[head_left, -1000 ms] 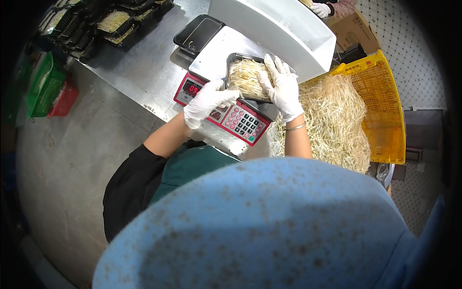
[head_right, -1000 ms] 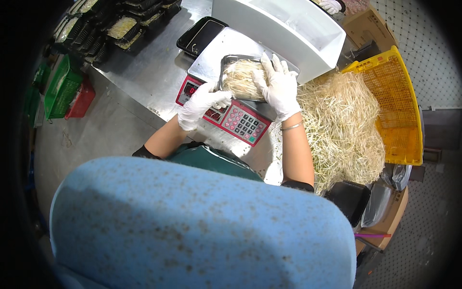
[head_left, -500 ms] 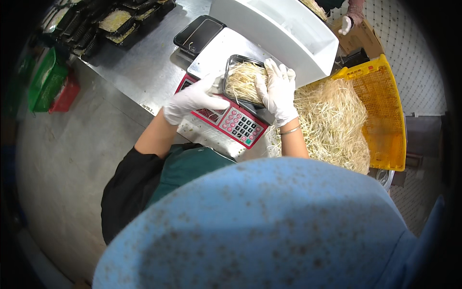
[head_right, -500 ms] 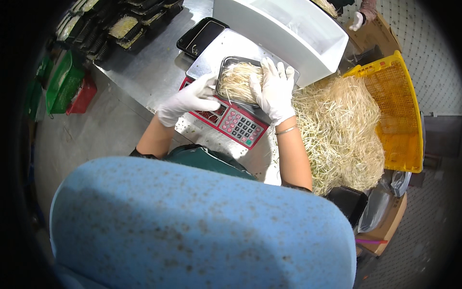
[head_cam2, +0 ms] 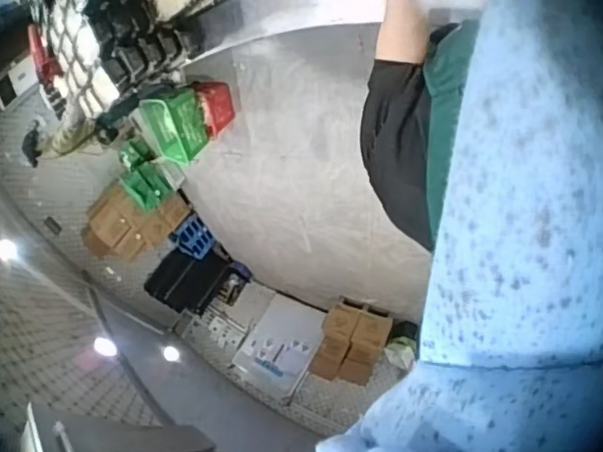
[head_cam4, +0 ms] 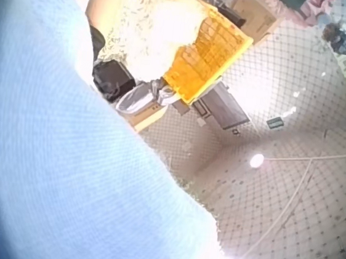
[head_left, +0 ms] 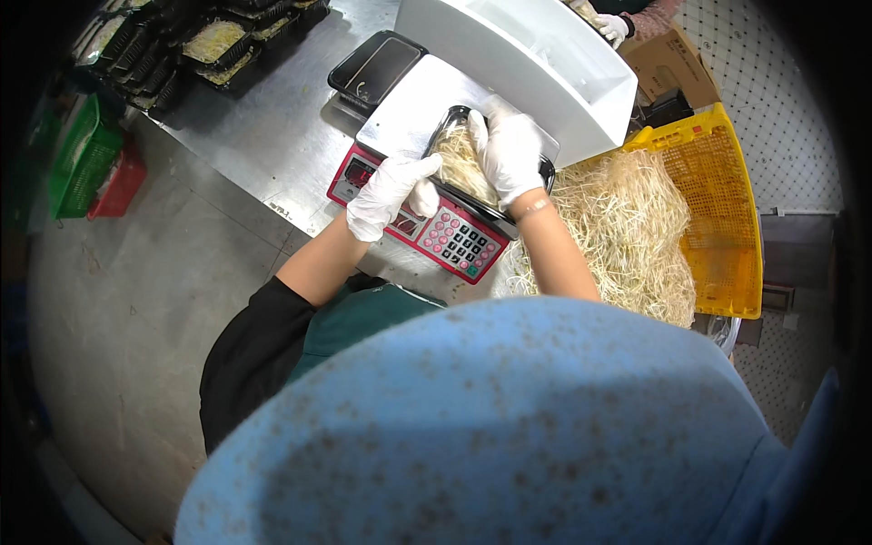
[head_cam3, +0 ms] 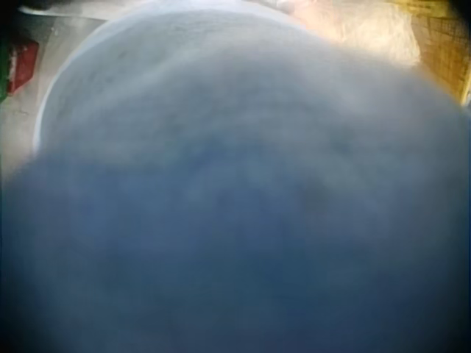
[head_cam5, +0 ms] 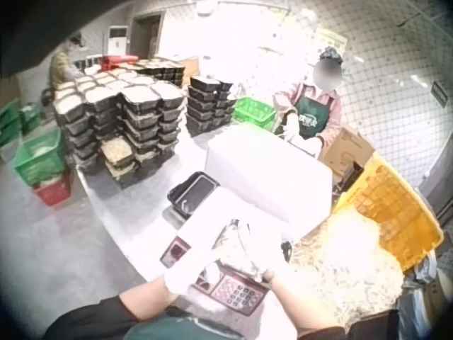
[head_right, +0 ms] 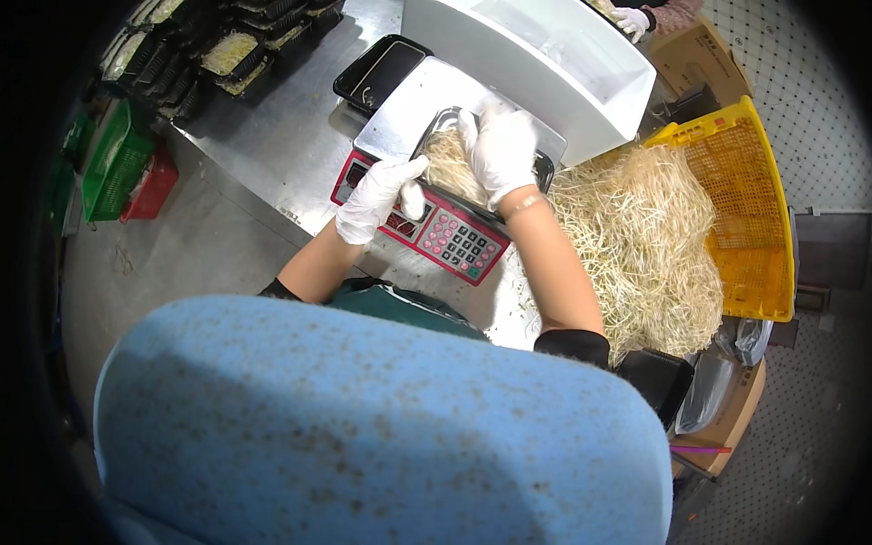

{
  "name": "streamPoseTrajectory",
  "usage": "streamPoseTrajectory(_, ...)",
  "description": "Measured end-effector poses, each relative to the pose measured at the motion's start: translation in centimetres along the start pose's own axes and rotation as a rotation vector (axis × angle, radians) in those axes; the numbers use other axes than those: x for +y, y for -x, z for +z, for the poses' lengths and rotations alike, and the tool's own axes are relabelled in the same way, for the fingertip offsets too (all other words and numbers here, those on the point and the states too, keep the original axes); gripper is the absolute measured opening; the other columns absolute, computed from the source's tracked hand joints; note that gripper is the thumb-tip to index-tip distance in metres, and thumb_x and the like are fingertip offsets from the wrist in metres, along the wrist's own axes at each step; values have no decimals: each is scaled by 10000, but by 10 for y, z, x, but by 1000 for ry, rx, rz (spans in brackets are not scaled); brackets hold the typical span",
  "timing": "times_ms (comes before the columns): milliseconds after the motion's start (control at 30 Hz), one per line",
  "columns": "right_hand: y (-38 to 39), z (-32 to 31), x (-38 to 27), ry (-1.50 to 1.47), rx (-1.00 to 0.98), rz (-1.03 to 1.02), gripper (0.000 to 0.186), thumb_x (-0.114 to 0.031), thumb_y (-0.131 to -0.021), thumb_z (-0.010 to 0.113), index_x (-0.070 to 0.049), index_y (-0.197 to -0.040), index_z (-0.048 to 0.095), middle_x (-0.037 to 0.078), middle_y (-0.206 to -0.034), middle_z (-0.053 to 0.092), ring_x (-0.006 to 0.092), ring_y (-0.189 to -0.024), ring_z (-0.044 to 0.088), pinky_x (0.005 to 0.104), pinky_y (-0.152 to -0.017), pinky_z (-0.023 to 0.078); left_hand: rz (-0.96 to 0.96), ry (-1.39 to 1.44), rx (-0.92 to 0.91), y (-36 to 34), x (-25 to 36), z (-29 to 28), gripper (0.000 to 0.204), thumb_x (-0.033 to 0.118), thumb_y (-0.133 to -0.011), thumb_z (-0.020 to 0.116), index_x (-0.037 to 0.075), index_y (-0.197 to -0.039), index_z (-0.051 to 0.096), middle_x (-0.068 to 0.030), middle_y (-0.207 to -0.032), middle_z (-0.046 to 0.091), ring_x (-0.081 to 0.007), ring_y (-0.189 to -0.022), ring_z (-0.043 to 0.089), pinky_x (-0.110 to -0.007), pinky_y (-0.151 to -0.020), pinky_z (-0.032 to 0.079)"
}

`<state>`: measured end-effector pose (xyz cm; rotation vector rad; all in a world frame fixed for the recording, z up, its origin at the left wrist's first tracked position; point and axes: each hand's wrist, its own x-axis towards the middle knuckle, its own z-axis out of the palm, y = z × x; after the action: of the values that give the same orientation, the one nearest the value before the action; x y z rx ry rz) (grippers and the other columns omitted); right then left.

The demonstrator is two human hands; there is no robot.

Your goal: The person scoops bean sprouts from a large pile into black plastic trays, places them on a digital scale, and then covers them with clear plastic lids. The person repeats this process multiple times, stacking the filled trays to the side.

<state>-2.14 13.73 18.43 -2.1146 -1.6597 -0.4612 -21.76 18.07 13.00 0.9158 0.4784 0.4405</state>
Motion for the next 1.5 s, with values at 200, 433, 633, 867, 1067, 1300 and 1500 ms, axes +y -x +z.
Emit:
streamPoseTrajectory(200, 7, 17, 5, 12, -200, 136, 639, -439, -902, 538, 16, -1345, 470, 218, -1096, 637, 355, -976, 624, 415, -907, 462, -55, -147, -133, 18, -12, -29, 464, 398, -971, 514, 16, -774, 688, -81, -671, 670, -118, -577, 609, -225, -566, 474)
streamPoseTrajectory(433, 44, -93, 17, -802, 214, 410, 612, -394, -901, 606, -36, -1367, 438, 194, -1404, 444, 289, -1330, 394, 435, -1126, 290, -365, -500, -528, 48, -50, -3, 361, 306, -925, 607, 48, -1173, 654, -46, -1050, 670, -94, -892, 596, -229, -754, 473)
streamPoseTrajectory(633, 231, -138, 104, -223, 279, 588, 452, -306, -914, 568, -25, -1268, 545, 168, -1267, 493, 271, -1185, 470, 420, -1030, 342, -214, -553, -391, 36, -18, 74, 436, 437, -908, 599, 20, -940, 718, -67, -889, 707, -118, -823, 634, -250, -721, 492)
streamPoseTrajectory(867, 244, -95, 99, -177, -8, 563, 414, -246, -892, 572, -43, -1252, 563, 145, -1113, 488, 264, -1033, 481, 410, -903, 356, 87, 16, 98, 1, -2, 32, 319, 311, -897, 616, 3, -949, 680, -106, -792, 698, -164, -637, 656, -287, -604, 533)
streamPoseTrajectory(1067, 243, -105, 94, -57, -10, 551, 390, -195, -872, 575, -59, -1238, 579, 125, -980, 485, 258, -902, 490, 401, -794, 368, 690, -156, 666, 13, 112, -133, 255, 271, -867, 622, 18, -850, 644, -89, -677, 637, -160, -569, 609, -305, -573, 516)
streamPoseTrajectory(1300, 227, -109, 88, 50, -33, 465, 377, -135, -849, 579, -77, -1221, 597, 102, -826, 480, 250, -750, 501, 391, -667, 383, 661, -67, 830, -21, 217, -348, 141, 214, -853, 667, 80, -839, 623, -5, -697, 572, -123, -620, 558, -293, -595, 475)
streamPoseTrajectory(1500, 223, -143, 56, 204, -6, 398, 379, -84, -830, 582, -93, -1207, 612, 83, -693, 476, 244, -619, 510, 383, -558, 395, 528, -76, 690, -26, 138, -238, 285, 333, -917, 620, 66, -820, 599, 57, -622, 427, -52, -536, 359, -226, -501, 265)
